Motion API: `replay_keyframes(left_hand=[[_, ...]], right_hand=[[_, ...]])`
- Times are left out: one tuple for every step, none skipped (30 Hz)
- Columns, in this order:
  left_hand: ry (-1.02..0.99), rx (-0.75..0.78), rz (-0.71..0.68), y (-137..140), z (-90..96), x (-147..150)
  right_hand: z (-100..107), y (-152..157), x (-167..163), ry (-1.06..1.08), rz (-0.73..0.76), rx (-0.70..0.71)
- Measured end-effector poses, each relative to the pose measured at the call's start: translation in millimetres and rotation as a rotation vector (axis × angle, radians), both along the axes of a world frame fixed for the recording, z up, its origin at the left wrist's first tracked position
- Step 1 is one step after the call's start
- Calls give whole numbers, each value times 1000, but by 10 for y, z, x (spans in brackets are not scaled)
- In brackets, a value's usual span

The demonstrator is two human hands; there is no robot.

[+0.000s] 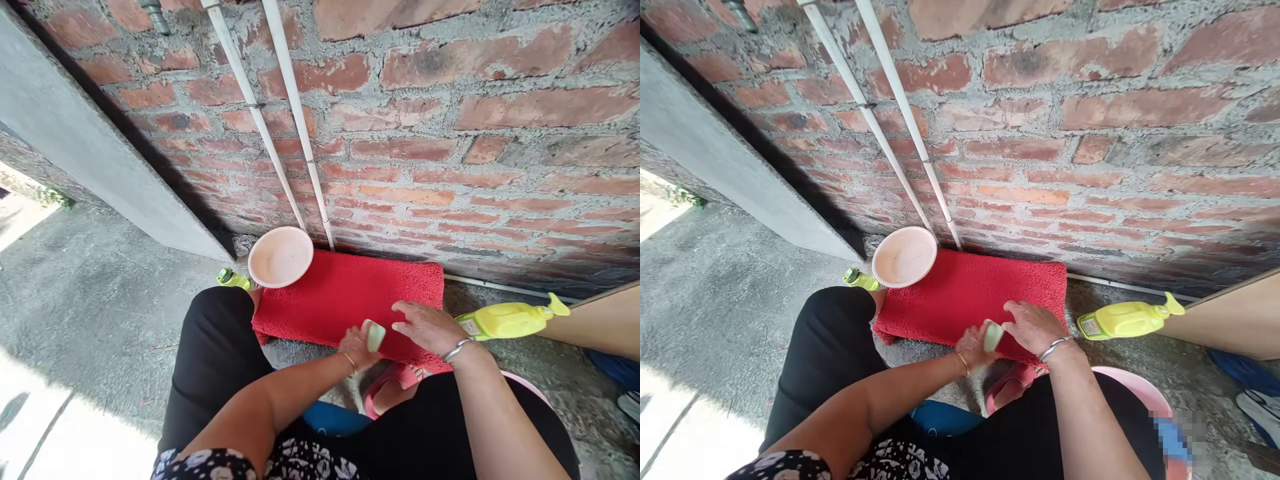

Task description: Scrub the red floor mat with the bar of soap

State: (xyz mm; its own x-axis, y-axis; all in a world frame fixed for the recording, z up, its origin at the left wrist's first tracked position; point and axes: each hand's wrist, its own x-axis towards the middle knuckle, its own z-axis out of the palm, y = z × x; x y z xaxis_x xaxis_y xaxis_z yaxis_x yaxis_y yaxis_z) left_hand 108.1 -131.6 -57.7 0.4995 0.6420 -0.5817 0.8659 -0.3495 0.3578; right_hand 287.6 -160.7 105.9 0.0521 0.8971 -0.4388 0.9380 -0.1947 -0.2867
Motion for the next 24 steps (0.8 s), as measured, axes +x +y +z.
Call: replay_keyframes(left_hand=[[46, 51, 91, 174, 12, -175], [86, 104, 183, 359, 21, -367], [141, 157, 282, 537, 24, -562], [193, 215, 376, 695, 21, -749], [241, 255, 449, 819, 12, -914], [281, 283, 506, 899, -7, -1048], [314, 292, 548, 935, -33, -1144], [340, 288, 574, 928, -66, -1199], [355, 278, 585, 886, -103, -1213], [359, 267, 583, 821, -142, -1193], [354, 259, 572, 746, -179, -1144], [343, 256, 558, 672, -211, -1077], [329, 255, 549, 606, -234, -999], [319, 249, 549, 552, -249, -919], [312, 242, 556, 507, -253, -842], [308, 234, 561, 464, -248, -769], [299, 228, 557, 415, -235, -701], [281, 227, 538, 351, -216, -634], [253, 224, 501, 267, -193, -567], [218, 207, 444, 162, -170, -497], [175, 174, 368, 42, -148, -423], [128, 120, 274, -83, -129, -347], [77, 60, 169, -200, -113, -272], [28, 8, 71, -292, -100, -202]], right_hand=[[10, -2, -11, 5, 2, -21], [24, -4, -20, 5, 7, -34], [40, -4, -26, 4, 11, -37], [59, -4, -31, 3, 15, -37], [79, -1, -35, 2, 19, -39], [99, 3, -39, 1, 22, -42], [119, 9, -44, -1, 24, -47], [138, 17, -50, -4, 28, -54], [156, 25, -56, -7, 33, -62], [170, 33, -63, -12, 38, -69], [181, 41, -69, -17, 43, -77], [188, 48, -75, -22, 47, -84], [192, 54, -78, -26, 49, -90], [192, 58, -80, -29, 49, -93], [190, 62, -80, -31, 48, -93], [185, 65, -78, -29, 46, -90], [178, 68, -76, -24, 44, -84], [170, 72, -75, -17, 39, -76], [162, 77, -75, -8, 35, -68], [153, 82, -77, 0, 32, -62], [144, 87, -81, 4, 31, -59], [136, 92, -87, 5, 31, -59], [130, 95, -94, 3, 31, -62], [124, 94, -100, -2, 31, -67]])
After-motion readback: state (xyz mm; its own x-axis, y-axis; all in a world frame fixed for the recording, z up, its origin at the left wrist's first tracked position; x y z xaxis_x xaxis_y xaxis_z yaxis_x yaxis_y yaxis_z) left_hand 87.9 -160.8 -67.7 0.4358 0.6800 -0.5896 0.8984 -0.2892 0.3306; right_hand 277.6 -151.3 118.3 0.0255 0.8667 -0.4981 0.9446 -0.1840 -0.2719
